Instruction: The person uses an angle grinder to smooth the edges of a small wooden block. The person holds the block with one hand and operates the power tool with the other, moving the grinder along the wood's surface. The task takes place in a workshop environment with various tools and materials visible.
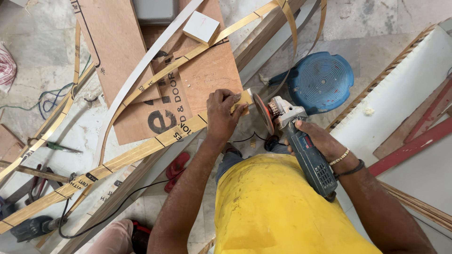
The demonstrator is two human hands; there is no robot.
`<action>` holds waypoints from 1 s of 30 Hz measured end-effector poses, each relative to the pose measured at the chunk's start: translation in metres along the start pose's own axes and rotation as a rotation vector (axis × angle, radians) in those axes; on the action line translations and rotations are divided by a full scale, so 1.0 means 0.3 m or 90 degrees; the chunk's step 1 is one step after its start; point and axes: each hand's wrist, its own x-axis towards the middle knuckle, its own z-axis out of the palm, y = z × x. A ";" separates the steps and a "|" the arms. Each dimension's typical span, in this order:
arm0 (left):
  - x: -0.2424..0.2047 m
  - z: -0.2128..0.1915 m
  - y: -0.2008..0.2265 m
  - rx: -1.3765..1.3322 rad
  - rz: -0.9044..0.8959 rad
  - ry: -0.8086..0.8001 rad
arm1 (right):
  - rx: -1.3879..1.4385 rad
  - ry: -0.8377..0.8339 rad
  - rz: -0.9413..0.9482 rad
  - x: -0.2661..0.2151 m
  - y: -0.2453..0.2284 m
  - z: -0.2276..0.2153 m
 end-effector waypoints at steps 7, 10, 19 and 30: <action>0.003 0.003 -0.002 0.016 -0.018 -0.020 | -0.041 -0.044 -0.031 0.008 0.014 -0.001; 0.002 0.001 -0.002 0.016 -0.018 -0.022 | -0.002 -0.040 -0.003 0.017 0.016 -0.002; 0.003 -0.001 0.003 0.009 -0.012 -0.020 | -0.054 -0.007 -0.025 0.004 -0.018 0.007; -0.009 0.021 -0.025 0.007 -0.010 -0.003 | -0.002 -0.005 0.013 0.021 -0.019 0.012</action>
